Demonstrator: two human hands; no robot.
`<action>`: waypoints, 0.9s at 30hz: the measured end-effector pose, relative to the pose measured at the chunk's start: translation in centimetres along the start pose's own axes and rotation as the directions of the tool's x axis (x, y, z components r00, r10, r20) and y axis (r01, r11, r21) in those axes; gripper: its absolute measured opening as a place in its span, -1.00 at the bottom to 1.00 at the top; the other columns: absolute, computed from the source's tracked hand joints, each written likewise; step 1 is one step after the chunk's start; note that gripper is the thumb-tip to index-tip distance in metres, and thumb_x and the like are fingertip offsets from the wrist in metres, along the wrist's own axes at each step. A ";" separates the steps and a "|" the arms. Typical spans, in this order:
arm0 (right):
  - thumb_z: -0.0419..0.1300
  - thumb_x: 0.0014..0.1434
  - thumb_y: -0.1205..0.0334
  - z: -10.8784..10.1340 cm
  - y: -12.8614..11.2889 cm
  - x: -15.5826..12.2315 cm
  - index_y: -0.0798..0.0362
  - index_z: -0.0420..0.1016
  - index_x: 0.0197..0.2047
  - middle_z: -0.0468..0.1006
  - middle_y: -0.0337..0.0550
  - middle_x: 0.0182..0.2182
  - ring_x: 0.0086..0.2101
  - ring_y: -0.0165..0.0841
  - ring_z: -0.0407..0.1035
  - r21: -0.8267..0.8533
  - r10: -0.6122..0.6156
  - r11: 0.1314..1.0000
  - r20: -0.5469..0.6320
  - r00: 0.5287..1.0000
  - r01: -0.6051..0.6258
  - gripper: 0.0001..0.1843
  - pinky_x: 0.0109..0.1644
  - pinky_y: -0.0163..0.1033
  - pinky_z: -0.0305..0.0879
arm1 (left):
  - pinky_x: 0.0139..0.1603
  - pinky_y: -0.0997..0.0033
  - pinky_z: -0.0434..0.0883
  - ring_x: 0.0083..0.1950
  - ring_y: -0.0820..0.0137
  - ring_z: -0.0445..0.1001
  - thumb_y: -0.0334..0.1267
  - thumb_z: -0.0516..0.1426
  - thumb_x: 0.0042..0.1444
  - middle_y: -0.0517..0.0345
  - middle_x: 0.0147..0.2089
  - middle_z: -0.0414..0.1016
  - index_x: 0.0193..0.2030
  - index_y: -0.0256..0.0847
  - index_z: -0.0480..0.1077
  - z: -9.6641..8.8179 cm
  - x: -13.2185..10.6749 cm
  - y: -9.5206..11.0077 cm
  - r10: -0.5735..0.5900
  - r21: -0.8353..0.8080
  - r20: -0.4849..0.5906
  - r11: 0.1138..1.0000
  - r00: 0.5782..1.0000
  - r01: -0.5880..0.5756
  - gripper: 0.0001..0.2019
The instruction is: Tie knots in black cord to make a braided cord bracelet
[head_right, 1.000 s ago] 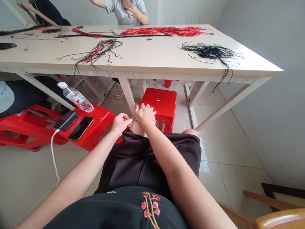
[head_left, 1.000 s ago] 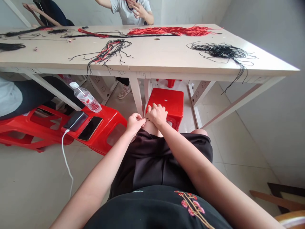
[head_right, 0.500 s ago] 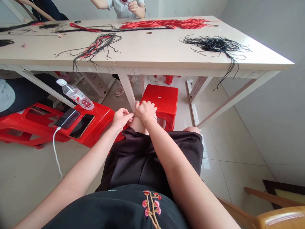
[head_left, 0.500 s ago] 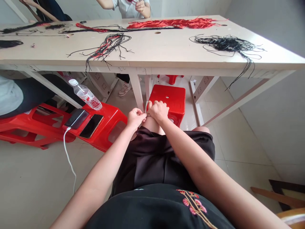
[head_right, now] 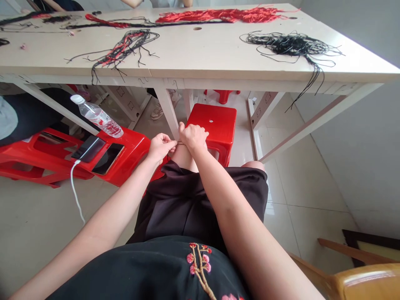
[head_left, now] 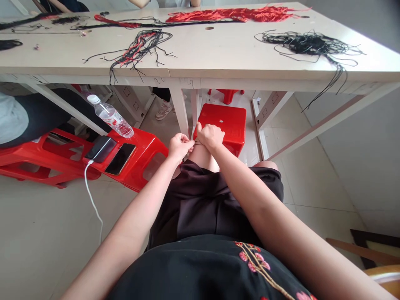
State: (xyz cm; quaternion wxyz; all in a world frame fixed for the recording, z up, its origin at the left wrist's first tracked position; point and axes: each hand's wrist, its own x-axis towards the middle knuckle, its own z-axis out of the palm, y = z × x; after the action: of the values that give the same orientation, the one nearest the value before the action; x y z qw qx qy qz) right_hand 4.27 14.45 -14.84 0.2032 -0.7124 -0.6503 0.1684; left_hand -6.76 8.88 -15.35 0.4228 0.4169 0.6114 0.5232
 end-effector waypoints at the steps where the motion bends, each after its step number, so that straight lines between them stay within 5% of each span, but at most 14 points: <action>1: -0.22 0.22 -0.21 0.0 0.0 0.2 0.13 0.54 -0.27 0.55 0.12 -0.25 -0.13 0.00 0.37 0.001 0.003 1.000 0.006 1.000 -0.003 -0.32 -0.05 0.12 0.19 | -0.62 0.58 0.33 -0.64 0.53 0.37 -0.44 0.21 -0.28 0.38 -0.67 0.26 -0.52 -0.20 0.18 0.0 0.1 0.0 0.002 -0.001 0.002 1.000 1.000 -0.002 -0.75; 27: -0.24 0.24 -0.19 -0.1 -0.4 0.7 0.17 0.54 -0.28 0.56 0.12 -0.29 -0.17 -0.01 0.43 -0.018 -0.023 1.000 -0.004 1.000 0.023 -0.30 -0.04 0.10 0.18 | -0.62 0.58 0.34 -0.64 0.53 0.36 -0.46 0.22 -0.26 0.36 -0.67 0.27 -0.52 -0.20 0.19 0.0 0.9 -0.5 -0.004 -0.002 -0.002 1.000 1.000 0.004 -0.75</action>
State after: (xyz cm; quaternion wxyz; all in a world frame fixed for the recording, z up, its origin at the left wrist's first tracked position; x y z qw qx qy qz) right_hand 4.03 15.16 -14.56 0.1999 -0.7071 -0.6595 0.1586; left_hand -7.03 9.71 -15.88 0.4238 0.4146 0.6121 0.5233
